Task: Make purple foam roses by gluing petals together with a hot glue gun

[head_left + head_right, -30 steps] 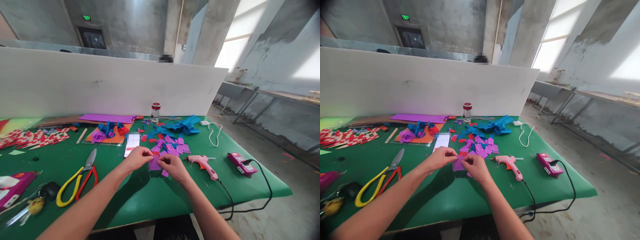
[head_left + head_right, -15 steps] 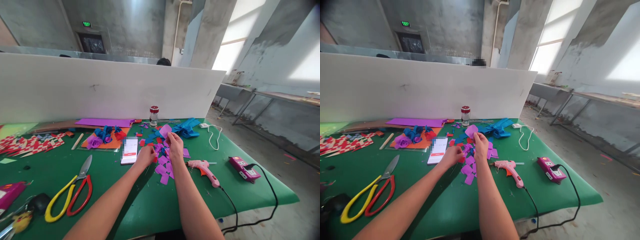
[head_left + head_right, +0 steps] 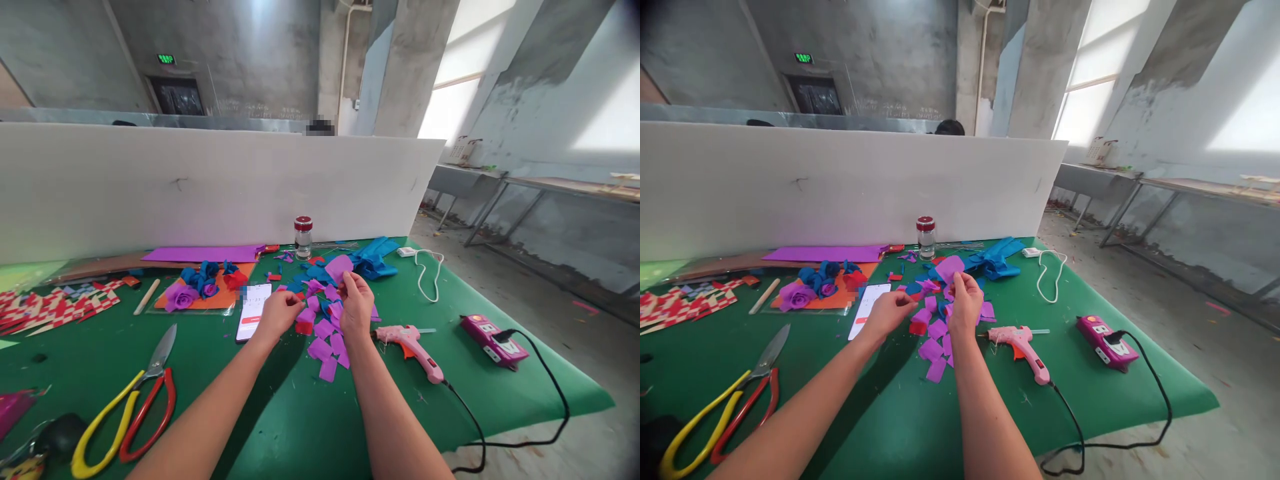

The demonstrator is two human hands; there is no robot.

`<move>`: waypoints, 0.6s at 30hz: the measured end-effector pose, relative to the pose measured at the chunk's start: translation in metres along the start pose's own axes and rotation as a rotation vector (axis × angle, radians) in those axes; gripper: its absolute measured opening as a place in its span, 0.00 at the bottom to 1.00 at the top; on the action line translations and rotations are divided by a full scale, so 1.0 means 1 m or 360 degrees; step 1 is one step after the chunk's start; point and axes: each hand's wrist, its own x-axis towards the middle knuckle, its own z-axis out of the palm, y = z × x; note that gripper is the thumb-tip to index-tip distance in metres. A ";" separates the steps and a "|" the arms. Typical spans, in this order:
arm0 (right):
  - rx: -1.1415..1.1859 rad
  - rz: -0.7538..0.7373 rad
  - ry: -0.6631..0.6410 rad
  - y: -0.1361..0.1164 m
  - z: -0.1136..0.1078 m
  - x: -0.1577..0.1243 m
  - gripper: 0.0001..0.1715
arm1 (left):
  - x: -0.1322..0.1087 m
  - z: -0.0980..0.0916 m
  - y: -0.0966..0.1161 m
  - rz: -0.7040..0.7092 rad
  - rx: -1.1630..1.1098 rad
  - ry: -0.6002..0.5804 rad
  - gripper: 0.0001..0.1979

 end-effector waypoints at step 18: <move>-0.0141 0.0133 -0.0451 0.005 0.026 -0.050 0.15 | -0.041 -0.040 -0.004 -0.0387 -0.1995 -0.0071 0.15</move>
